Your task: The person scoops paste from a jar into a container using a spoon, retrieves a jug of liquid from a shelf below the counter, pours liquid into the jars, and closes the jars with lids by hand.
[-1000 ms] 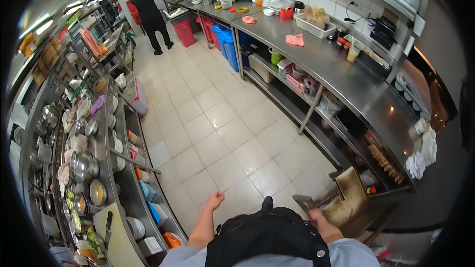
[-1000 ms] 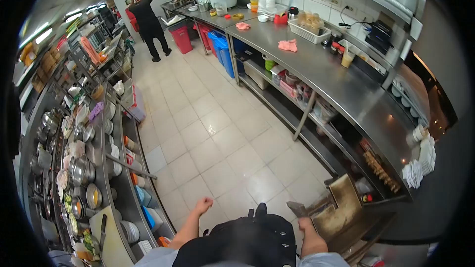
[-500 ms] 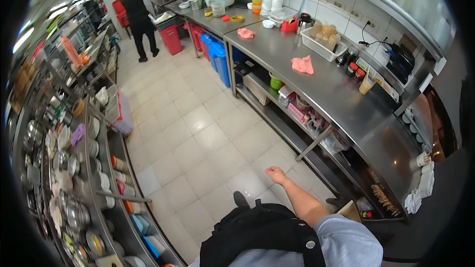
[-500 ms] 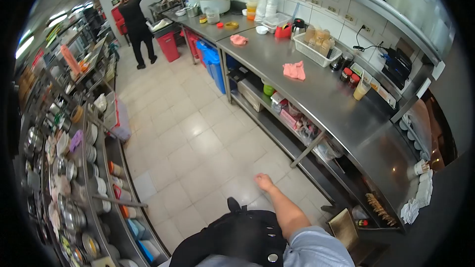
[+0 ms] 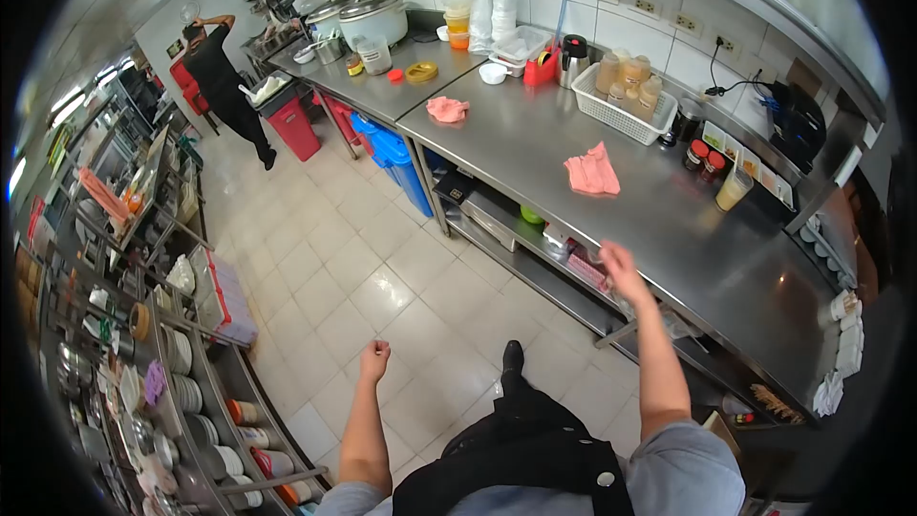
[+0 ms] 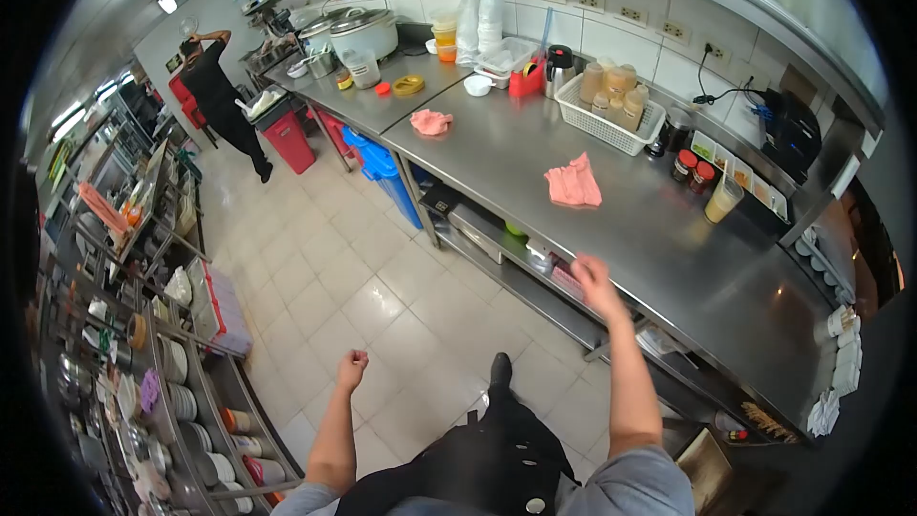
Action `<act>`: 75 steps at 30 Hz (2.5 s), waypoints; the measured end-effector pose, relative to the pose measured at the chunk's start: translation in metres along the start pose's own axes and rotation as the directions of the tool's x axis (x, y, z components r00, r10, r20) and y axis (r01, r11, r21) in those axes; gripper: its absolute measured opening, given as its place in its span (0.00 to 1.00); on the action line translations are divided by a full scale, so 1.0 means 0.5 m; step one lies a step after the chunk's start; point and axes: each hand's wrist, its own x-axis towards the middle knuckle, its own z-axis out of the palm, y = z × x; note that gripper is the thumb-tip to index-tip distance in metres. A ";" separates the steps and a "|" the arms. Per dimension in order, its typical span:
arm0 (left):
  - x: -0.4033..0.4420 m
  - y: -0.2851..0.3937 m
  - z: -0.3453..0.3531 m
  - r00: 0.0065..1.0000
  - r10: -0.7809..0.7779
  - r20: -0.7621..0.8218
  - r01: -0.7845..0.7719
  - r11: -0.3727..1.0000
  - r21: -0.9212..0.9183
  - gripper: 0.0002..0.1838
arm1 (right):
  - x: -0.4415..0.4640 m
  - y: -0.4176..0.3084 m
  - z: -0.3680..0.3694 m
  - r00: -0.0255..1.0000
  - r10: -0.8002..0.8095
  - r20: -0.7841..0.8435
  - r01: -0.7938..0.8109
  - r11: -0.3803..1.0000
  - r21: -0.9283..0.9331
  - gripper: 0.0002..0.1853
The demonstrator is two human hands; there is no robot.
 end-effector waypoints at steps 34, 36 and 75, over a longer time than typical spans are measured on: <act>0.623 0.799 0.089 0.722 0.505 0.473 0.041 0.651 -0.758 0.47 | 0.598 -0.473 0.450 0.884 -0.437 -0.167 0.381 0.880 -0.284 0.28; 0.680 0.775 0.098 0.763 0.356 0.540 0.054 0.797 -0.601 0.44 | 0.637 -0.421 0.447 0.901 -0.390 -0.190 0.282 0.860 -0.425 0.29; -0.279 0.507 0.656 -0.486 -0.193 0.853 -0.860 0.277 -0.428 0.19 | -0.812 0.129 0.568 -0.167 0.840 -0.516 -0.447 0.402 0.799 0.14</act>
